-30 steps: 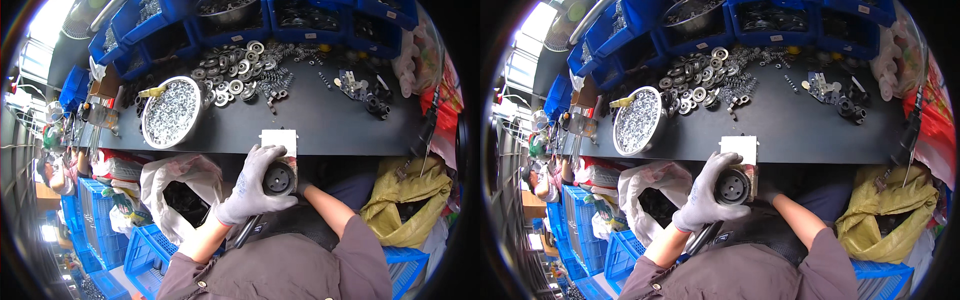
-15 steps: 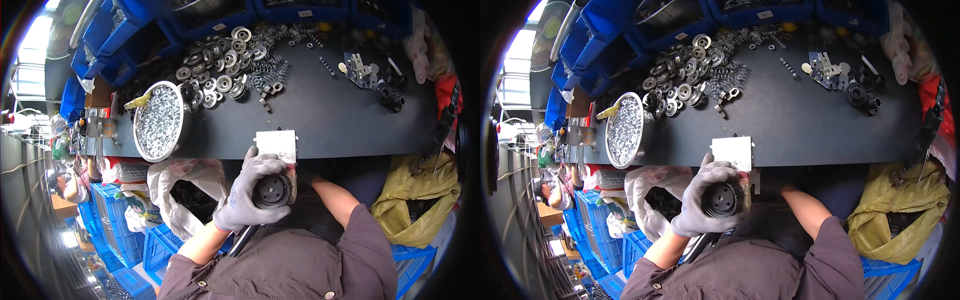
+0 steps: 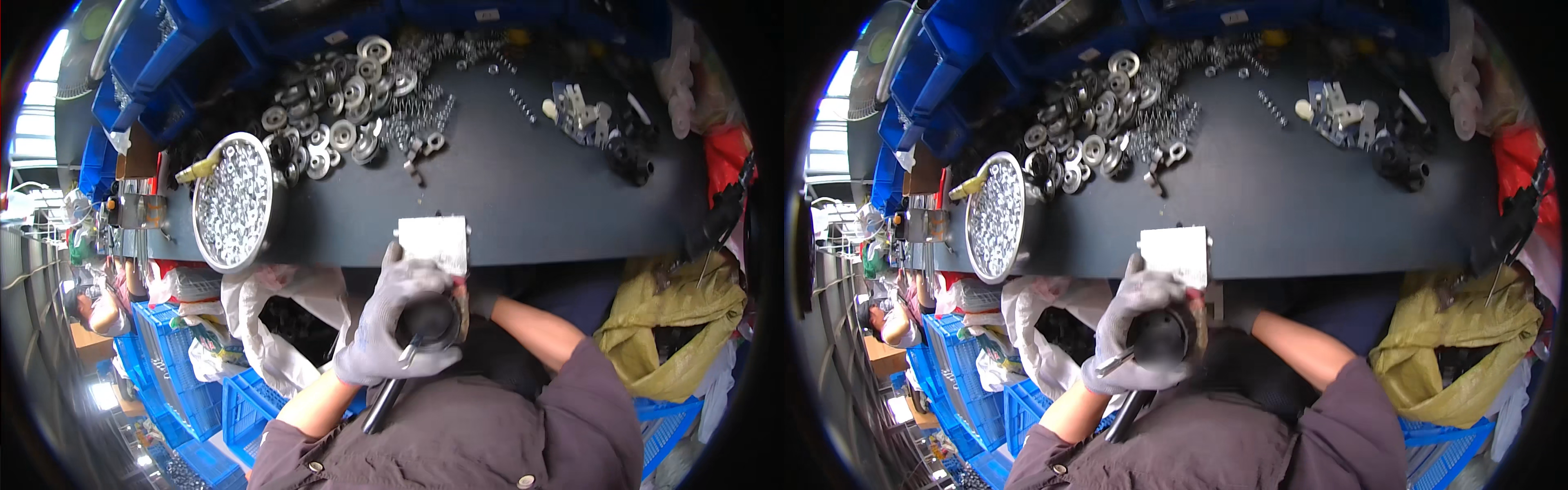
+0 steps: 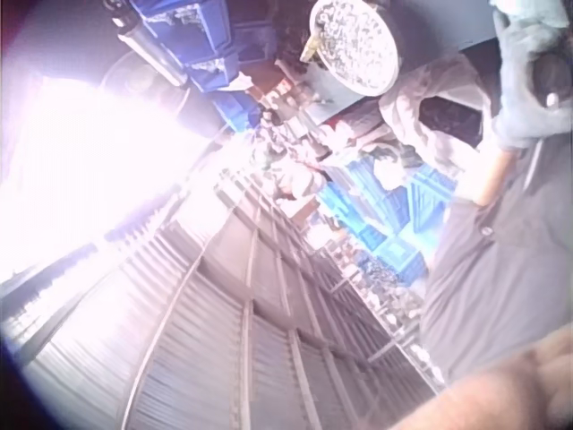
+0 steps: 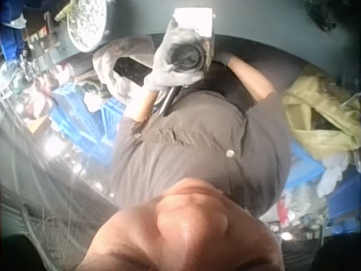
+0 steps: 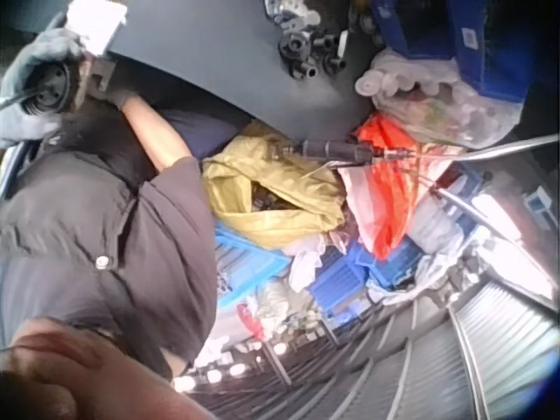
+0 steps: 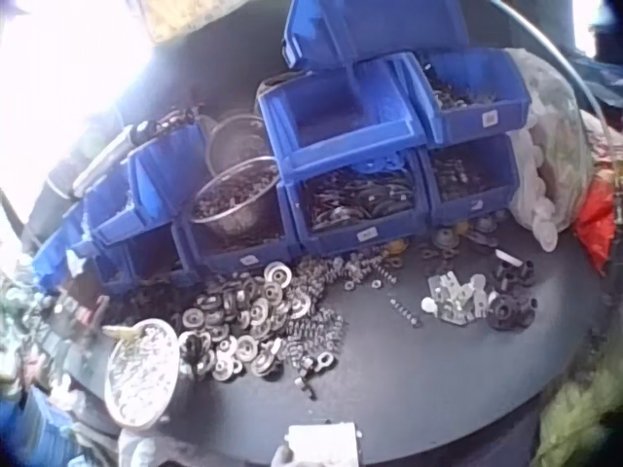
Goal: The person assembles metal washers, metal plates, springs, screws, and black plastic housing components using a jig, pneumatic screwdriver, and wrench at a workstation.
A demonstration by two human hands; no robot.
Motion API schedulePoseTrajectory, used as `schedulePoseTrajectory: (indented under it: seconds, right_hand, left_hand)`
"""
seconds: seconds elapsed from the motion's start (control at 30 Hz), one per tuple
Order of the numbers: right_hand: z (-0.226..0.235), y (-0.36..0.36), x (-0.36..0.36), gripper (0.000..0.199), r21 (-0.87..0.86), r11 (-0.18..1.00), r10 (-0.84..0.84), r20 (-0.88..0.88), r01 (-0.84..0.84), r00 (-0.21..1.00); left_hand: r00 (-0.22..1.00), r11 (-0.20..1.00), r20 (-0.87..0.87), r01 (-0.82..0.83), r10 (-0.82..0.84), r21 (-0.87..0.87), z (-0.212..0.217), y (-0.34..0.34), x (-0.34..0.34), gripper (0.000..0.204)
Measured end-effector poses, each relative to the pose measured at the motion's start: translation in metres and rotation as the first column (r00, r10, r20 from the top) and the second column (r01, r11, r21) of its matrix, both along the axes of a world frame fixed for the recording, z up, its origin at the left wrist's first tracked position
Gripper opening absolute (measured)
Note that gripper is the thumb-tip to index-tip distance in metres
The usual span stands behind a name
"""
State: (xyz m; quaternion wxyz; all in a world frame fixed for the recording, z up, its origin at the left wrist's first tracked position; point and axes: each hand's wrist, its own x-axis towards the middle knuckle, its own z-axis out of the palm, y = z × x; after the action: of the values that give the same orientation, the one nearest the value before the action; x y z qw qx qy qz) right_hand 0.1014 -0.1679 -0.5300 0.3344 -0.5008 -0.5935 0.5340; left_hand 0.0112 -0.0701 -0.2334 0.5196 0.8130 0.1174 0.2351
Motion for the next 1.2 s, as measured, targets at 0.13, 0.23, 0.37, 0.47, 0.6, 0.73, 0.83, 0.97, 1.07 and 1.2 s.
schedulePoseTrajectory:
  seconds: [0.13, 0.23, 0.37, 0.47, 0.6, 0.73, 0.83, 0.97, 1.07, 1.2]
  right_hand:
    - [-0.007, 0.007, -0.005, 0.036, 0.112, 0.994, -0.015, -0.026, 0.017, 1.0]
    - [-0.007, 0.018, 0.008, 0.035, 0.182, 0.983, -0.028, -0.064, 0.039, 0.998]
    - [-0.029, 0.02, 0.012, 0.026, 0.064, 0.997, -0.008, -0.54, 0.05, 0.842]
    - [0.02, 0.01, 0.034, 0.031, 0.088, 0.994, -0.021, -0.448, 0.067, 0.894]
    - [0.082, 0.003, 0.056, 0.031, 0.297, 0.953, -0.023, 0.247, -0.053, 0.969]
    - [0.062, 0.005, 0.042, 0.023, 0.203, 0.97, -0.169, 0.184, 0.131, 0.968]
    - [0.056, -0.001, 0.047, 0.021, 0.217, 0.966, -0.173, 0.133, 0.142, 0.976]
    - [0.09, -0.008, 0.057, 0.024, 0.262, 0.965, -0.128, 0.47, 0.001, 0.873]
    - [0.111, -0.034, 0.075, 0.033, -0.037, 0.998, 0.06, 0.581, -0.047, 0.812]
    - [0.255, -0.051, 0.114, 0.031, -0.083, 0.964, 0.245, 0.642, -0.252, 0.727]
  left_hand:
    - [0.995, 0.997, -0.093, 0.037, -0.044, -0.075, 0.006, 0.001, -0.004, 0.076]
    - [0.984, 0.775, -0.072, 0.084, -0.165, -0.627, 0.023, 0.038, -0.012, 0.07]
    - [0.932, 0.976, -0.297, -0.218, 0.207, -0.003, 0.068, 0.072, 0.054, 0.041]
    - [0.927, 0.819, -0.275, -0.056, 0.255, 0.571, 0.061, 0.111, 0.124, 0.028]
    - [0.848, 0.593, -0.304, -0.015, 0.434, 0.805, 0.031, 0.138, 0.198, 0.026]
    - [0.737, 0.368, -0.315, 0.096, 0.598, 0.925, 0.016, 0.137, 0.222, 0.025]
    - [0.81, 0.334, -0.252, 0.074, 0.529, 0.94, 0.016, 0.142, 0.219, 0.021]
    - [0.887, 0.347, -0.148, -0.015, 0.438, 0.938, 0.042, 0.136, 0.19, 0.014]
    - [0.941, 0.681, 0.05, -0.279, 0.335, 0.678, 0.069, 0.122, 0.149, 0.01]
    - [0.94, 0.833, -0.271, -0.314, 0.206, -0.456, 0.122, 0.086, 0.085, 0.019]
